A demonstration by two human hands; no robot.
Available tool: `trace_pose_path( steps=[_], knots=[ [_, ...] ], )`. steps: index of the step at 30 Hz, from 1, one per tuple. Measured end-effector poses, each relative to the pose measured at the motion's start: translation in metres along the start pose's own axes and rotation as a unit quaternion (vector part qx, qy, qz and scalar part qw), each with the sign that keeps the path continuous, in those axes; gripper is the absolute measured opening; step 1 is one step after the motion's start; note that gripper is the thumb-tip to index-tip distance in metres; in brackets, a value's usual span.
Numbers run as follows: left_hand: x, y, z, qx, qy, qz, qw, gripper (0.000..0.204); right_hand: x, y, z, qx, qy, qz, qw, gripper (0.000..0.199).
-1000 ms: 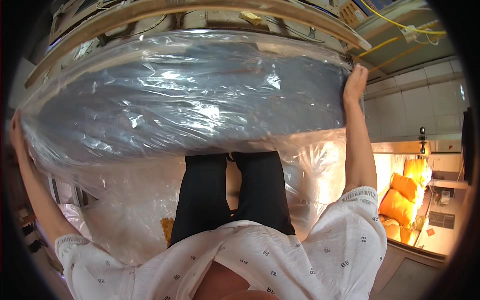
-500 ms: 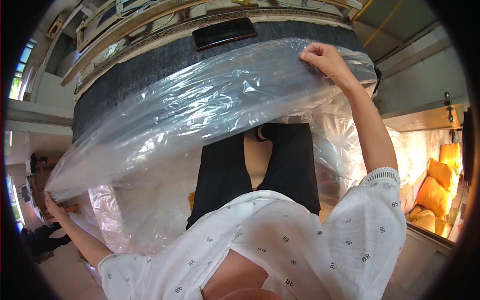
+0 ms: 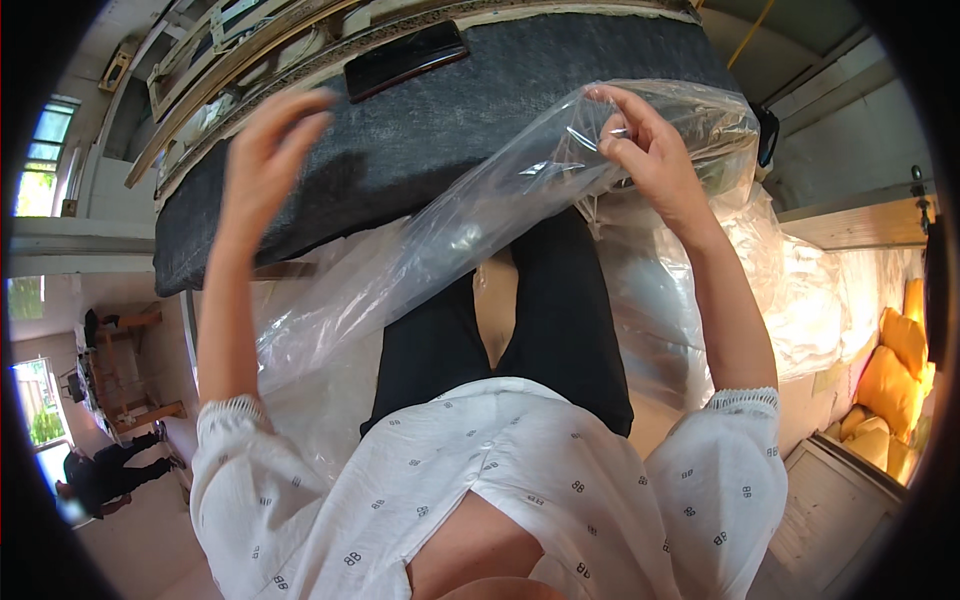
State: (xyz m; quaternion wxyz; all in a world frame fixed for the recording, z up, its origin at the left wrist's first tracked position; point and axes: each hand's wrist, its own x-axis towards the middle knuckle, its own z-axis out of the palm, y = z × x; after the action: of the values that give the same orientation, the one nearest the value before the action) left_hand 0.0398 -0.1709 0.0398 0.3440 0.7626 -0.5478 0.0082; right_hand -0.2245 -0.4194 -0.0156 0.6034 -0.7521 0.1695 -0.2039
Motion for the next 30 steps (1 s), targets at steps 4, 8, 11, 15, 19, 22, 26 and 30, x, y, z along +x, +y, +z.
trace_pose_path(
  steps=[4,8,11,15,19,22,26,30],
  knots=[
    [0.058,0.090,0.091,-0.066,-0.105,0.108,0.986,0.029,-0.008,-0.001,0.002,0.052,-0.005,-0.011,0.999,0.043],
    [0.086,0.101,0.138,-0.103,-0.110,0.192,0.970,0.026,-0.016,-0.001,0.002,0.100,-0.012,0.010,0.995,0.049],
    [0.088,0.104,0.145,-0.144,-0.133,0.163,0.967,0.018,-0.023,-0.003,-0.008,0.141,-0.020,0.032,0.989,0.052],
    [0.078,0.095,0.157,-0.278,-0.140,0.074,0.947,0.011,-0.027,-0.004,-0.020,0.135,-0.071,0.070,0.986,0.048],
    [0.066,0.088,0.169,-0.412,-0.096,0.034,0.905,0.005,-0.008,-0.028,-0.057,-0.229,0.028,-0.078,0.970,0.026],
    [0.065,0.082,0.179,-0.481,-0.050,0.116,0.868,0.006,0.018,-0.030,-0.060,-0.396,0.004,-0.306,0.866,0.012],
    [0.050,0.085,0.162,-0.685,-0.001,0.024,0.728,0.009,0.016,-0.065,-0.012,-0.197,-0.053,-0.131,0.970,0.015],
    [0.029,0.072,0.111,-0.613,0.185,-0.042,0.767,0.006,-0.004,-0.072,0.013,-0.311,-0.190,-0.079,0.928,0.018]
  ],
)
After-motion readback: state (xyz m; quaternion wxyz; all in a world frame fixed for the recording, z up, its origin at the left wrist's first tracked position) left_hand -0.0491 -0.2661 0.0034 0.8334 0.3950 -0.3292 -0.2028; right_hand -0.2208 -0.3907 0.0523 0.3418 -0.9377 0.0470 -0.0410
